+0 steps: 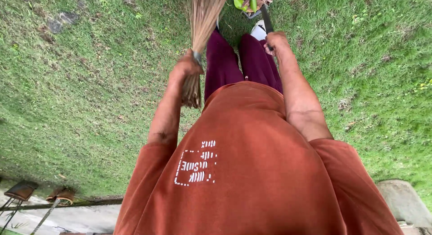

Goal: Clearing garden debris and weeds using a broom and a small hoe.

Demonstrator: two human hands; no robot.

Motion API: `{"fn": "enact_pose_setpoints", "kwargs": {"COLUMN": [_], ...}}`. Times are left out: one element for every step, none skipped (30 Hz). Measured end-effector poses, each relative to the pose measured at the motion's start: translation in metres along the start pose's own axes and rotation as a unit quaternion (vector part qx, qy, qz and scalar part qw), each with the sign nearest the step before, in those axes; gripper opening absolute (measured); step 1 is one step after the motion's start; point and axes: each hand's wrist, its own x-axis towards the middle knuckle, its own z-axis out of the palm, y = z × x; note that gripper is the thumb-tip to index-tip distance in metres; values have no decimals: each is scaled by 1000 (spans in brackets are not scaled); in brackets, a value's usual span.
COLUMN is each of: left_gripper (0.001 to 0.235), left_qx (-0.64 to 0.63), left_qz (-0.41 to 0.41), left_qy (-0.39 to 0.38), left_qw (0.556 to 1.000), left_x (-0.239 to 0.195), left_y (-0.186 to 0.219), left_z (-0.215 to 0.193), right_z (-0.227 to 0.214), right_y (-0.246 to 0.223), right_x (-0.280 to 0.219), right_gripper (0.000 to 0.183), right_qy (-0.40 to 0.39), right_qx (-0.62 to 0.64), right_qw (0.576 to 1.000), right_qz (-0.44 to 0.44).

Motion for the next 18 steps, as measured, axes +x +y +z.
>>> {"fn": "enact_pose_setpoints", "kwargs": {"left_gripper": [75, 75, 76, 76, 74, 72, 72, 73, 75, 75, 80, 84, 84, 84, 84, 84, 82, 80], "left_qx": [0, 22, 45, 44, 41, 38, 38, -8, -54, -56, -91, -126, -129, -143, -158, -160, -178, -196], "left_qz": [0, 14, 28, 28, 18, 10, 11, -8, -27, -28, -23, -18, -17, 19, 55, 52, 54, 58], "left_qy": [0, 1, 2, 5, 0, -6, -3, -11, -19, -20, -3, 16, 17, 40, 63, 62, 56, 52], "left_qw": [1000, 1000, 999, 999, 999, 999, 999, 1000, 998, 998, 996, 992, 991, 989, 984, 984, 981, 978], "left_x": [-13, -29, -45, -65, -85, -104, -118, -132, -144, -137, -130, -122, -104, -86, -67, -65, -63, -62], "left_y": [2, 1, -1, -1, -2, -1, -4, -6, -9, -22, -34, -46, -52, -58, -64, -49, -34, -19], "left_z": [4, 9, 15, 12, 9, 7, 5, 4, 2, 6, 10, 11, 12, 15, 18, 14, 11, 6], "right_z": [-3, -4, -5, -4, -3, -4, -6, -10, -13, -20, -27, -32, -36, -42, -47, -45, -42, -40], "right_y": [1, 5, 10, 9, 8, 7, 6, 6, 6, 9, 12, 10, 9, 9, 9, 10, 11, 11], "right_x": [7, 12, 17, 16, 14, 12, 7, 2, -3, -6, -9, -11, -9, -8, -6, -1, 4, 9], "right_gripper": [12, 12, 13, 13, 12, 12, 12, 10, 10, 10, 11, 13, 13, 13, 14, 14, 14, 14], "right_qy": [0, -2, -4, -6, -9, -10, -11, -12, -13, -13, -19, -26, -26, -29, -32, -33, -29, -25], "right_qx": [0, -4, -8, -9, -13, -17, -17, -28, -39, -41, -52, -63, -65, -78, -91, -95, -105, -115], "right_qw": [1000, 1000, 1000, 1000, 1000, 999, 999, 999, 999, 999, 998, 997, 997, 996, 994, 994, 993, 992], "right_qz": [0, -10, -20, -23, -26, -28, -31, -28, -25, -24, -27, -33, -35, -41, -47, -45, -50, -56]}}
